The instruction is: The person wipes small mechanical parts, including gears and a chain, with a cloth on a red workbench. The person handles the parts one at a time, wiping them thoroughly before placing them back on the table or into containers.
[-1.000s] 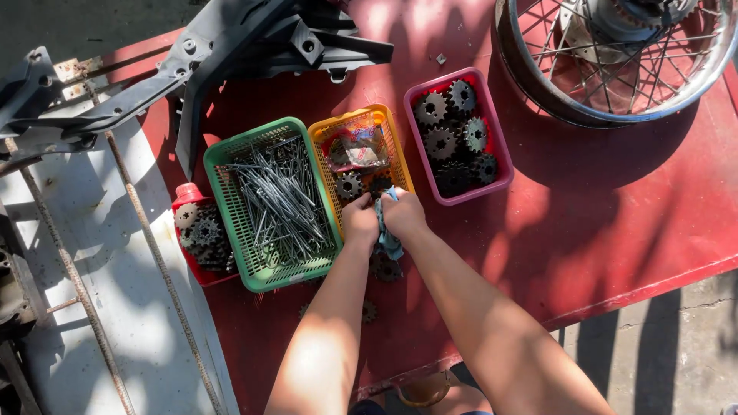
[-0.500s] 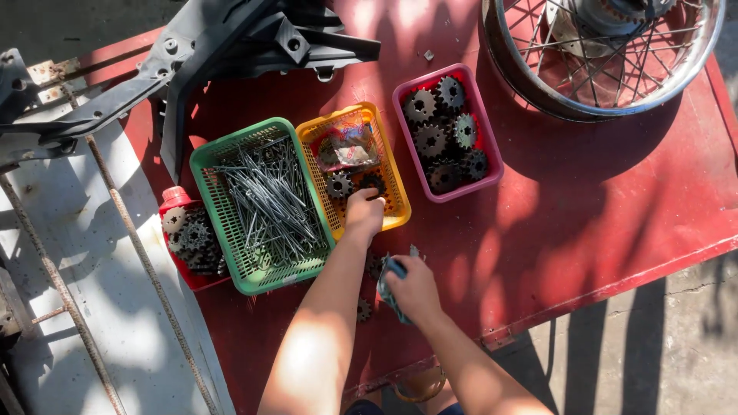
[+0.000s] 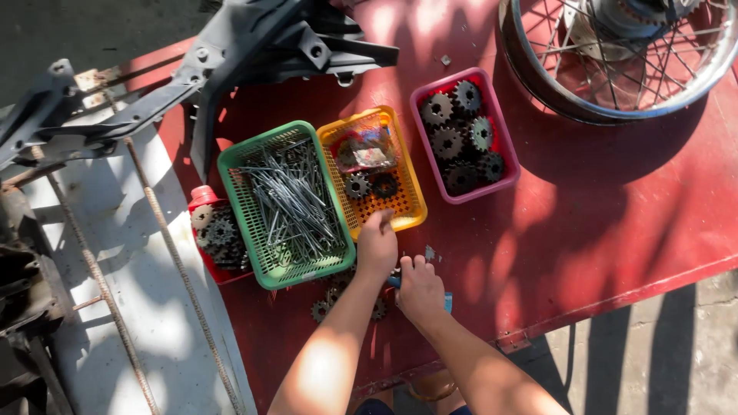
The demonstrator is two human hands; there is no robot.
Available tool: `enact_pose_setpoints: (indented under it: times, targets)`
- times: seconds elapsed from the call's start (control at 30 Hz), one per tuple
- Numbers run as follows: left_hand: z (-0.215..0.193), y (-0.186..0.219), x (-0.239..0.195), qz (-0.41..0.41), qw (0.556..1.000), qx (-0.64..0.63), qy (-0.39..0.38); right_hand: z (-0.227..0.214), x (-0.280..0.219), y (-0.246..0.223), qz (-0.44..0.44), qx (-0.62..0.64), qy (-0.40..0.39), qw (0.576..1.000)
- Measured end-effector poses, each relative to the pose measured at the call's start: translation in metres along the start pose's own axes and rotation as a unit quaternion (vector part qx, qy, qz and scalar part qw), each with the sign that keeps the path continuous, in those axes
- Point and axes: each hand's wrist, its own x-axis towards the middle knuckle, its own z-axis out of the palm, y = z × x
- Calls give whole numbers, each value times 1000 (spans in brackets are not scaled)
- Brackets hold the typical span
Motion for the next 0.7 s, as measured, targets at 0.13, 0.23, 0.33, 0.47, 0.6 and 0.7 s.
enact_pose_setpoints:
  times: [0.13,0.23,0.33,0.47,0.6,0.7]
  targets:
    - [-16,-48,-74,13,998,-23,50,-10,-17,14,38,133,-59,989]
    - [-13,-152,-100,-78,989,-107,66,-25,-53,4,53,191,-33,980]
    - [-9,-164,-138,-217,929,-296,50,-51,-110,-14,-37,228,41,972]
    - [-17,-141,-191,-319,822,-466,75,-66,-183,-30,-102,200,-156,962]
    - [-22,-135,-221,-265,824,-494,87,-133,-212,-16,-188,435,-99,875]
    - [-26,-110,-250,-233,781,-579,28,-179,-238,-17,-120,420,-21,899]
